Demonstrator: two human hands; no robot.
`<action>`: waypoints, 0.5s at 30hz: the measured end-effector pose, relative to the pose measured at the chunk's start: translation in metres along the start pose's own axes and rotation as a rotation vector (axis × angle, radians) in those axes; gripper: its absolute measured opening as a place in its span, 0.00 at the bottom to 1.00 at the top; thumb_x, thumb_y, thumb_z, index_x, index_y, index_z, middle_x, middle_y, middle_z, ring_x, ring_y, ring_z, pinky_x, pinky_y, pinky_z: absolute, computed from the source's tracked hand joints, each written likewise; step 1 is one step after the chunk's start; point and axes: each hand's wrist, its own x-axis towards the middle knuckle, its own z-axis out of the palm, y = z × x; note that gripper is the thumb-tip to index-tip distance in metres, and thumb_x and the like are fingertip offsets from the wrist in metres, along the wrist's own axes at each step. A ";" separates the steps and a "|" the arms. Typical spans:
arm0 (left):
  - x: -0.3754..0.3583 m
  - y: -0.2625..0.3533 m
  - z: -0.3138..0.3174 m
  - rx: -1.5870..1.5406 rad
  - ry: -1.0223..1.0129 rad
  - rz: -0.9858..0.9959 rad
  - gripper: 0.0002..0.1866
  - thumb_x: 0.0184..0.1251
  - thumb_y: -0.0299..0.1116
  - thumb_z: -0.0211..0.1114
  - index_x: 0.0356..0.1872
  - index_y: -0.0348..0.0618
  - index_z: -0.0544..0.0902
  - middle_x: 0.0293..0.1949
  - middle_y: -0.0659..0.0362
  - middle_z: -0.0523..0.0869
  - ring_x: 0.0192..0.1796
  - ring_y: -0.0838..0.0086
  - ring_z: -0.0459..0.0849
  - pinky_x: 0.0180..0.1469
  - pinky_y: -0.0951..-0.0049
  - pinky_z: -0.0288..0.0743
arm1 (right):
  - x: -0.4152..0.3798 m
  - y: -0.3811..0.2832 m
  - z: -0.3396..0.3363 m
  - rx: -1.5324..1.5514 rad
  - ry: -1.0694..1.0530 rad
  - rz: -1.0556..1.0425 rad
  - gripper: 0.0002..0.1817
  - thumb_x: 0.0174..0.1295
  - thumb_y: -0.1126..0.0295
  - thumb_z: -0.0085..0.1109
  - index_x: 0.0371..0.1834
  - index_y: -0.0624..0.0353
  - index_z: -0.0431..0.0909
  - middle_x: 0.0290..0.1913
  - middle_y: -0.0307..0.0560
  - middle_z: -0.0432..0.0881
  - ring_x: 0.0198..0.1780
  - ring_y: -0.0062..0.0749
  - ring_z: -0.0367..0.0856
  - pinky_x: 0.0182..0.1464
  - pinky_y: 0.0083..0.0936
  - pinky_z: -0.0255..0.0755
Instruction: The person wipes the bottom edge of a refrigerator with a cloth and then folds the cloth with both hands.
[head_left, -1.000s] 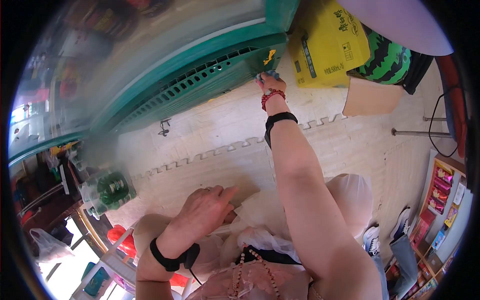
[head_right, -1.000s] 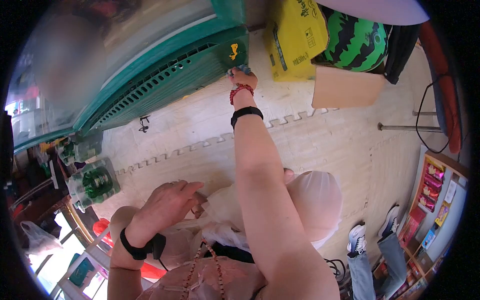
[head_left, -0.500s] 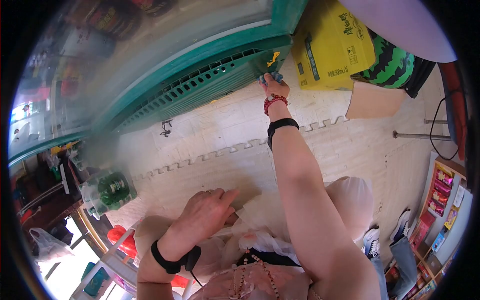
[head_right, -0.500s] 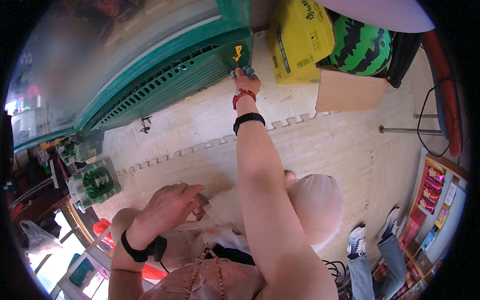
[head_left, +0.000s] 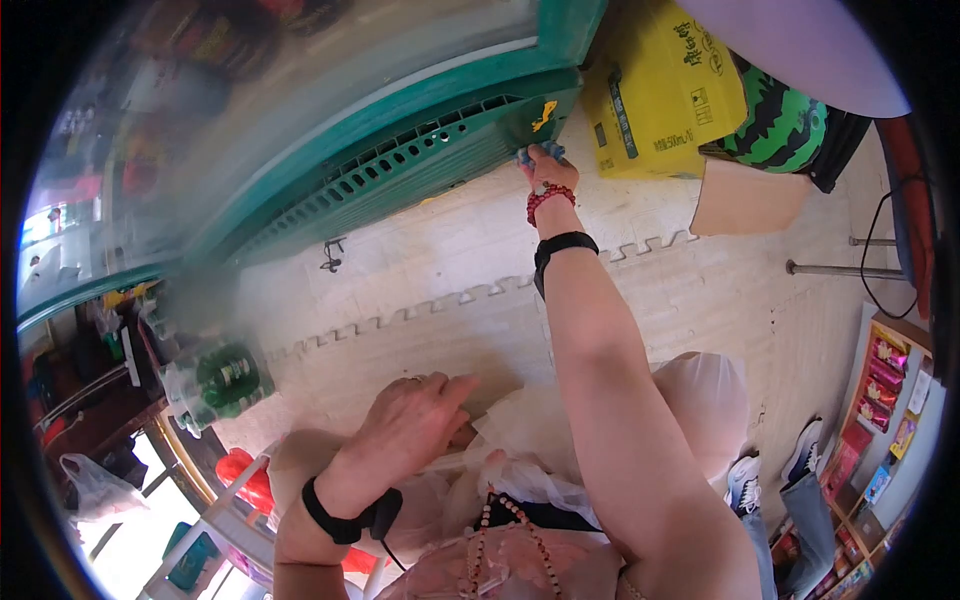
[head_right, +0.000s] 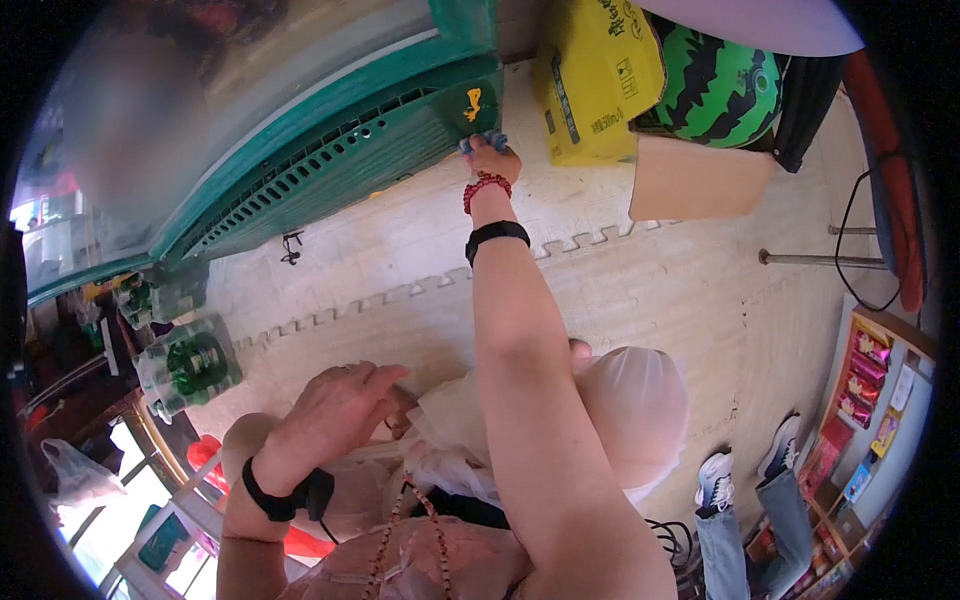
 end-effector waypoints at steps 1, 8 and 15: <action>0.000 0.000 0.001 0.008 0.007 0.000 0.15 0.54 0.29 0.58 0.45 0.41 0.74 0.30 0.49 0.79 0.33 0.56 0.79 0.36 0.64 0.74 | -0.007 -0.002 0.002 0.019 0.043 -0.007 0.11 0.42 0.80 0.65 0.31 0.68 0.75 0.30 0.51 0.80 0.26 0.35 0.80 0.26 0.27 0.78; 0.000 -0.003 0.004 0.017 0.024 0.016 0.15 0.54 0.29 0.58 0.45 0.41 0.75 0.31 0.50 0.79 0.33 0.56 0.80 0.36 0.64 0.75 | 0.020 0.007 0.002 -0.156 0.072 -0.057 0.12 0.41 0.78 0.66 0.29 0.69 0.75 0.27 0.49 0.80 0.25 0.35 0.80 0.27 0.27 0.78; -0.002 -0.002 0.001 -0.010 0.042 0.011 0.15 0.54 0.29 0.58 0.45 0.41 0.75 0.30 0.50 0.79 0.34 0.56 0.79 0.36 0.64 0.74 | 0.005 -0.008 0.005 -0.051 0.004 0.107 0.10 0.48 0.79 0.58 0.34 0.69 0.70 0.36 0.53 0.77 0.35 0.42 0.79 0.32 0.31 0.78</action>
